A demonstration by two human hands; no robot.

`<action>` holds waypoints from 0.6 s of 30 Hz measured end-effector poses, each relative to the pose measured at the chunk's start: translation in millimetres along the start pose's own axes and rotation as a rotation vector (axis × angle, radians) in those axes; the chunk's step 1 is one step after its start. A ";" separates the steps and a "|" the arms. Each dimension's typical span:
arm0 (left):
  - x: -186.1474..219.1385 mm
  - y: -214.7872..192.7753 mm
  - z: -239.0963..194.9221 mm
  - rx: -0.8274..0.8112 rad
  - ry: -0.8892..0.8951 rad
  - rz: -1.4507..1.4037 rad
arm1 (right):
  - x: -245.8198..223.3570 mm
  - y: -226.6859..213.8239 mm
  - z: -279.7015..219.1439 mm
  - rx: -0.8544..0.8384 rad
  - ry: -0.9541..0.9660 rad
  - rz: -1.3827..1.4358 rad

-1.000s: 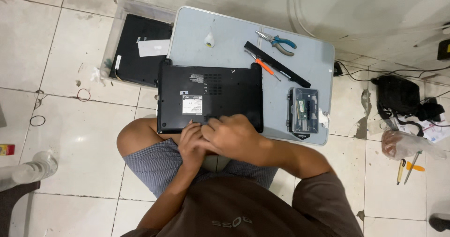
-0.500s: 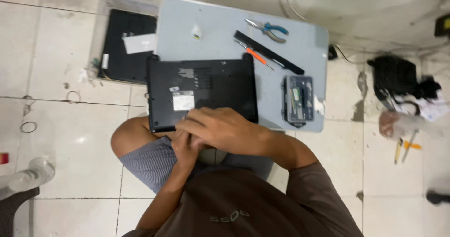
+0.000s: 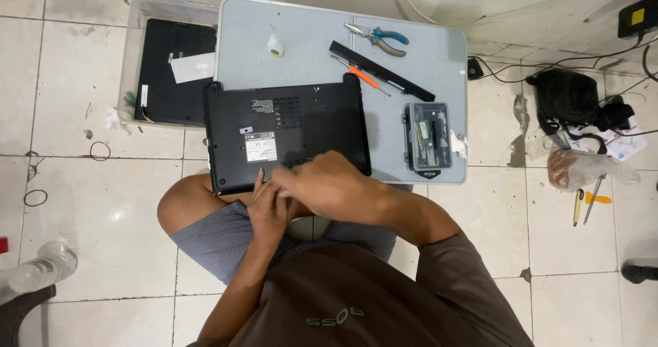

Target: The person sits on the floor and uses a screwdriver to remove screws from the bottom panel of a laptop. They then use a prying tool to separate the panel from the laptop body and lift it off.

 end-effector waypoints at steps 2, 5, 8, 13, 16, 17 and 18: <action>13.7 -4.6 11.3 0.014 -0.024 -0.020 | 1.3 -0.5 4.0 0.109 0.005 -0.053; 13.5 -5.6 10.8 0.011 -0.059 -0.021 | -4.7 -10.7 9.4 0.120 0.026 -0.060; -0.1 -2.8 1.7 -0.011 -0.078 0.015 | -4.4 3.1 4.7 0.122 -0.034 -0.146; 3.7 -2.2 5.8 -0.024 -0.060 0.018 | 0.0 10.7 3.3 0.172 -0.075 -0.221; 14.7 -6.6 11.8 -0.018 -0.038 0.040 | -4.3 2.3 5.0 0.146 -0.038 -0.147; 10.0 -4.4 9.5 -0.065 -0.063 0.066 | -8.1 -2.9 4.9 0.129 -0.056 -0.129; 5.0 -2.4 7.2 -0.112 -0.089 0.093 | -12.0 -8.0 5.0 0.111 -0.073 -0.112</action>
Point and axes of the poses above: each hand's wrist, its own z-axis towards the middle knuckle, its own y-axis out of the palm, x = y × z, the point moved 4 cm from there along z, towards the middle knuckle
